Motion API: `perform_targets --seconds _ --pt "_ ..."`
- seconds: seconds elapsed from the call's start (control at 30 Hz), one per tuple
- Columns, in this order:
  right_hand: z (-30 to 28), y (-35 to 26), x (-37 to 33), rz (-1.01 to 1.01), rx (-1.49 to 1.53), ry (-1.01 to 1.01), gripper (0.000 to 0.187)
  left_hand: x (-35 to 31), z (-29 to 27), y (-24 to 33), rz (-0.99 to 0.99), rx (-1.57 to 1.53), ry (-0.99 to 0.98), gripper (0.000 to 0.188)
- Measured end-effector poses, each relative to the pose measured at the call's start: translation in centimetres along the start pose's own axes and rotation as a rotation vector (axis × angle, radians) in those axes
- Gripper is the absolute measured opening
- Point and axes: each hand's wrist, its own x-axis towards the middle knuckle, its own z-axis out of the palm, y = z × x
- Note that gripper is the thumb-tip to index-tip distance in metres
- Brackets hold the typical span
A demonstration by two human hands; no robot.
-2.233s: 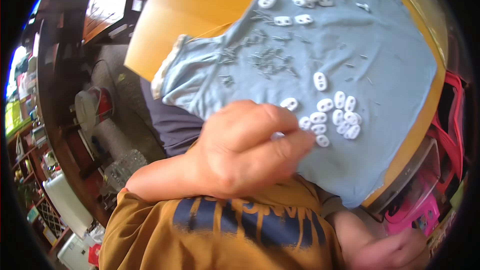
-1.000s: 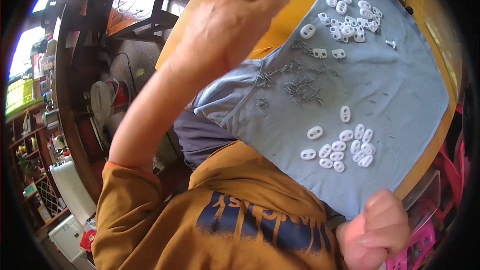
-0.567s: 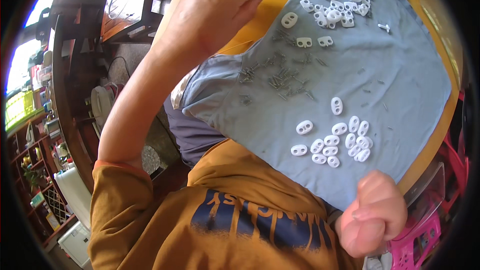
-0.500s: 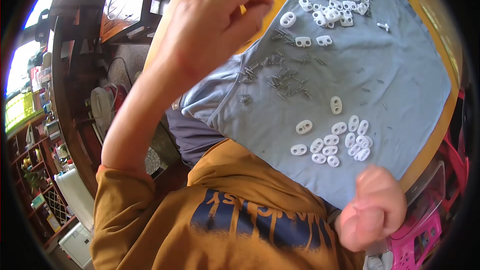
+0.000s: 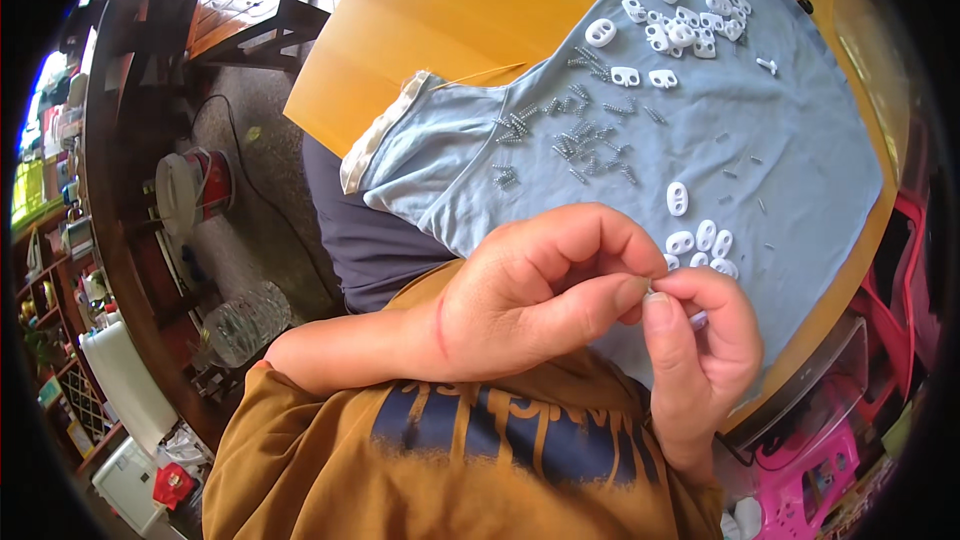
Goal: Assembling small plastic hardware components by inserting metal pins into pre-drilled holes.
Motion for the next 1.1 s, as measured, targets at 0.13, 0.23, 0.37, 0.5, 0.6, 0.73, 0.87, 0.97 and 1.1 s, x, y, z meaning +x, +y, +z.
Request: perform_targets --seconds 0.13,0.23,0.37,0.5,0.6,0.73,0.87,0.97,1.1 --pt "-0.1 -0.3 -0.4 0.072 0.064 0.031 0.01 0.1 -0.1 -0.7 0.048 0.034 -0.011 0.019" --pt "-0.6 -0.2 -0.4 0.084 0.025 -0.005 0.011 0.1 -0.1 -0.7 0.058 0.06 -0.02 0.022" --pt "-0.6 -0.4 -0.5 0.1 0.032 0.003 0.014 0.0 -0.2 -0.9 0.048 0.041 -0.013 0.022" --pt "-0.8 -0.3 -0.7 0.147 0.142 0.001 0.015 0.1 -0.1 -1.3 0.032 -0.054 -0.019 0.022" --pt "-0.9 -0.5 -0.8 0.21 0.188 -0.013 0.014 -0.1 0.1 -1.4 0.081 0.0 -0.015 0.019" --pt "-1.0 -0.7 -0.6 0.42 0.437 0.03 0.011 -0.1 -0.1 -1.1 0.2 0.334 -0.046 0.016" --pt "-0.9 -0.3 -0.5 0.534 0.554 0.043 0.011 -0.1 0.0 -1.4 0.199 0.32 -0.03 0.017" --pt "-0.7 -0.2 -0.6 0.454 0.456 0.083 0.012 0.1 0.2 -1.5 0.157 0.301 0.013 0.017" --pt "-0.6 -0.5 -0.6 0.429 0.45 0.079 0.013 0.1 0.2 -1.6 0.155 0.242 0.044 0.016"
